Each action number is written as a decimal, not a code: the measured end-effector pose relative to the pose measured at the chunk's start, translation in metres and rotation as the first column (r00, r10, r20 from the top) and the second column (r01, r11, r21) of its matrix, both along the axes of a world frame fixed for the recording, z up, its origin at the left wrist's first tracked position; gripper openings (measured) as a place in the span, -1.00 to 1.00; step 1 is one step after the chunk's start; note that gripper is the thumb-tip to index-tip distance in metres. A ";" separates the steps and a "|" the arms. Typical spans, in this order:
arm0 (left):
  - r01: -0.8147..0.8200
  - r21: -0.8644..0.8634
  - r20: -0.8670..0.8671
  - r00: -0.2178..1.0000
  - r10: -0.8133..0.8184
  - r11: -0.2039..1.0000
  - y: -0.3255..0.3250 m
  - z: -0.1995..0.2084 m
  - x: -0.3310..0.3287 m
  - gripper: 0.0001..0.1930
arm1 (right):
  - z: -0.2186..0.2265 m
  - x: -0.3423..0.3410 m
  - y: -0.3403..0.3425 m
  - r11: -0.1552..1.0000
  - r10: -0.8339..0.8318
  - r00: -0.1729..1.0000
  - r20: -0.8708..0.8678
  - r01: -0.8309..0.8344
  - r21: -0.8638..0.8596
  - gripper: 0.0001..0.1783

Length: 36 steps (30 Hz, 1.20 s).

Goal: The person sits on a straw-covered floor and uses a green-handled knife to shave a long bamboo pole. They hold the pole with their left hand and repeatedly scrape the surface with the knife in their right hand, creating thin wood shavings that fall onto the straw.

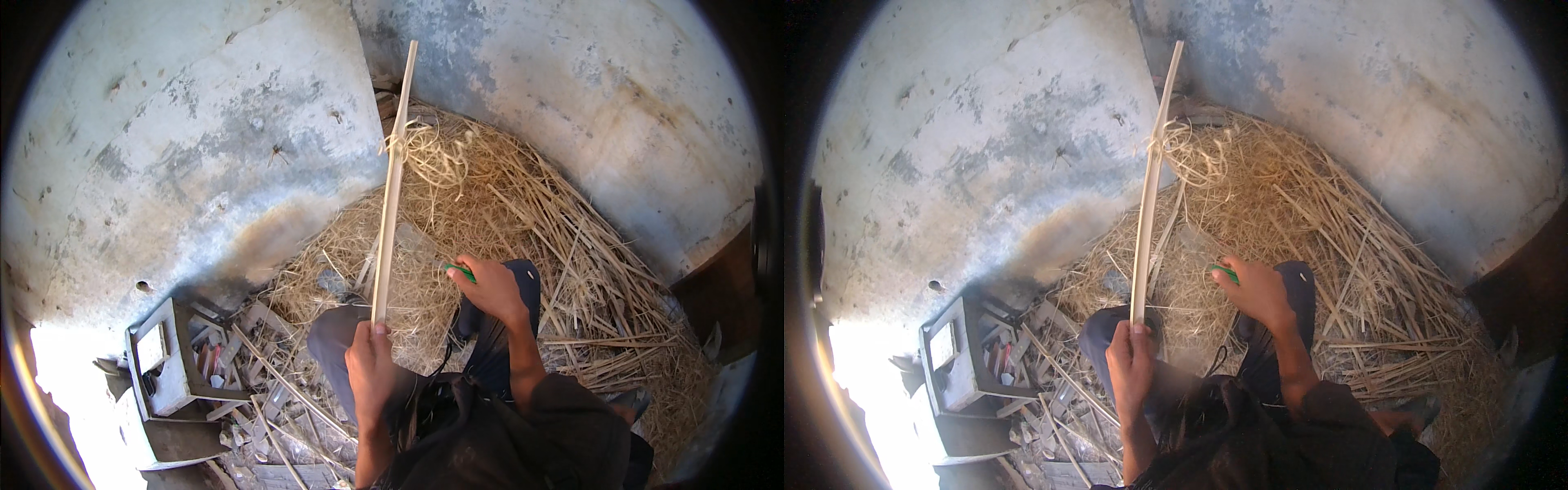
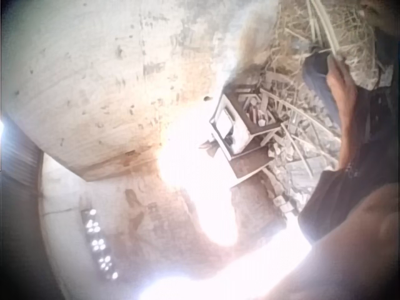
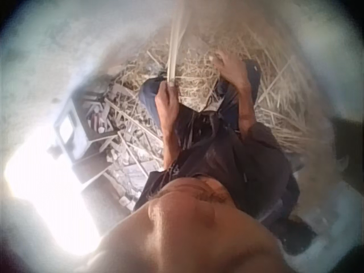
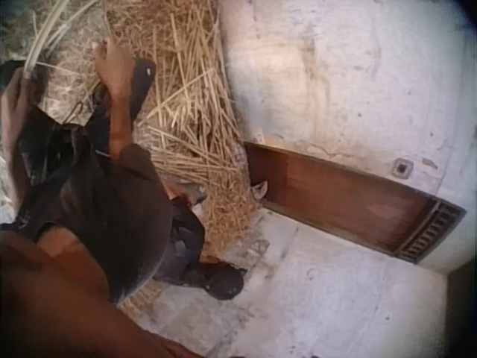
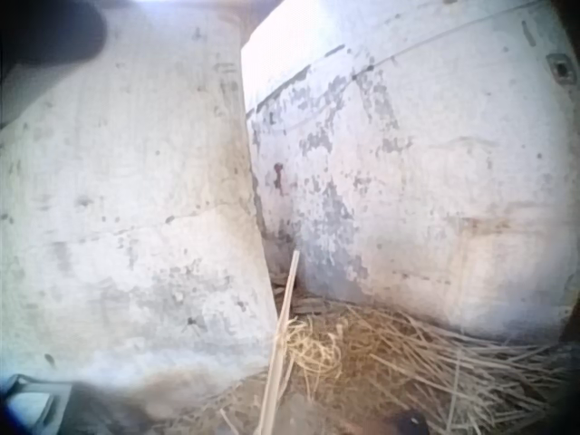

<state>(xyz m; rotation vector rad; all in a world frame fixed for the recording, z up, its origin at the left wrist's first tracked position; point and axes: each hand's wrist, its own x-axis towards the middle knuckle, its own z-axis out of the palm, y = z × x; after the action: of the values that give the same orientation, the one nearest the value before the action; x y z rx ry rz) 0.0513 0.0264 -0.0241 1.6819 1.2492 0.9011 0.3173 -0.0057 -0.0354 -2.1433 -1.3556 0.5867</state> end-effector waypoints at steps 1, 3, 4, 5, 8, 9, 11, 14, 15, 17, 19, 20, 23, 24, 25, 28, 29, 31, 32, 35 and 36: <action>-0.012 0.067 -0.059 0.998 0.016 0.998 0.000 0.002 -0.001 -0.71 | -0.016 0.005 0.000 0.996 0.004 0.988 0.152 0.009 -0.084 -0.47; -0.042 0.088 -0.078 0.996 0.048 0.995 0.001 0.001 -0.001 -0.74 | -0.030 0.011 0.000 0.984 0.057 0.969 0.239 -0.014 -0.176 -0.48; -0.059 0.098 -0.088 0.994 0.068 0.993 0.001 0.001 -0.001 -0.76 | -0.029 0.011 0.001 0.981 0.092 0.980 0.177 -0.059 -0.182 -0.48; -0.055 0.096 -0.088 0.994 0.063 0.994 0.003 0.000 -0.002 -0.76 | -0.028 0.011 0.001 0.977 0.127 0.985 0.115 -0.104 -0.186 -0.49; -0.039 0.072 -0.083 0.996 0.045 0.997 0.003 0.000 -0.003 -0.76 | -0.027 0.005 0.002 0.984 0.139 0.976 0.165 -0.118 -0.134 -0.49; -0.036 0.060 -0.078 0.996 0.041 0.998 0.003 0.002 -0.003 -0.76 | -0.023 0.002 0.003 0.984 0.141 0.975 0.170 -0.119 -0.135 -0.50; -0.025 0.042 -0.076 0.997 0.028 0.999 0.002 0.002 -0.003 -0.76 | -0.012 -0.002 0.003 0.983 0.144 0.973 0.180 -0.120 -0.136 -0.51; 0.004 0.002 -0.057 0.998 -0.004 1.000 0.001 -0.001 -0.002 -0.75 | 0.004 -0.007 0.008 0.987 0.117 0.979 0.165 -0.097 -0.129 -0.50; 0.021 -0.026 -0.031 0.999 -0.022 0.999 0.001 -0.001 -0.002 -0.74 | 0.003 -0.009 0.009 0.998 0.069 0.985 0.155 -0.066 -0.024 -0.50; 0.058 -0.118 0.050 0.997 -0.052 0.991 0.001 -0.003 -0.002 -0.72 | -0.001 -0.013 0.009 0.983 -0.024 0.992 0.121 0.001 0.185 -0.51; 0.102 -0.241 0.159 0.985 -0.064 0.965 0.003 -0.007 -0.005 -0.69 | 0.010 -0.017 0.009 0.965 -0.008 0.999 -0.046 0.020 0.262 -0.52; 0.144 -0.290 0.235 0.969 -0.075 0.946 0.003 -0.006 -0.006 -0.67 | 0.014 -0.019 0.009 0.954 0.005 0.992 -0.129 0.034 0.298 -0.53; 0.275 -0.384 0.409 0.906 -0.104 0.881 0.000 0.007 -0.006 -0.64 | 0.013 -0.032 0.005 0.843 0.174 0.958 -0.228 -0.025 0.537 -0.54; 0.304 -0.393 0.431 0.895 -0.119 0.868 -0.001 0.013 -0.006 -0.64 | 0.011 -0.037 0.005 0.822 0.209 0.960 -0.189 -0.067 0.566 -0.56; 0.334 -0.401 0.452 0.882 -0.132 0.853 -0.001 0.016 -0.006 -0.64 | 0.008 -0.041 0.005 0.798 0.242 0.959 -0.148 -0.110 0.592 -0.59; 0.360 -0.421 0.457 0.877 -0.147 0.832 -0.003 0.020 -0.003 -0.59 | -0.003 -0.048 0.006 0.719 0.302 0.952 -0.045 -0.196 0.667 -0.61; 0.360 -0.438 0.454 0.880 -0.143 0.824 -0.002 0.020 -0.003 -0.59 | -0.006 -0.050 0.007 0.692 0.303 0.953 -0.014 -0.210 0.691 -0.61; 0.362 -0.473 0.450 0.883 -0.133 0.804 -0.002 0.018 -0.005 -0.58 | -0.006 -0.051 0.007 0.656 0.302 0.952 0.039 -0.237 0.717 -0.61; 0.367 -0.480 0.464 0.877 -0.125 0.797 -0.002 0.019 -0.004 -0.59 | -0.005 -0.051 0.007 0.647 0.302 0.952 0.058 -0.249 0.721 -0.62; 0.378 -0.482 0.488 0.865 -0.117 0.790 -0.003 0.020 -0.004 -0.59 | -0.005 -0.053 0.008 0.611 0.275 0.953 0.127 -0.276 0.742 -0.62; 0.379 -0.469 0.487 0.864 -0.124 0.798 -0.003 0.017 -0.004 -0.59 | -0.005 -0.053 0.008 0.597 0.262 0.953 0.154 -0.285 0.750 -0.62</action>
<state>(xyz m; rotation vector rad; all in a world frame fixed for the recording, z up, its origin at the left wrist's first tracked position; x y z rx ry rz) 0.0474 0.0234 -0.0067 1.0682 0.8304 0.6145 0.2642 0.0025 -0.0400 -1.2472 -1.5866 0.0287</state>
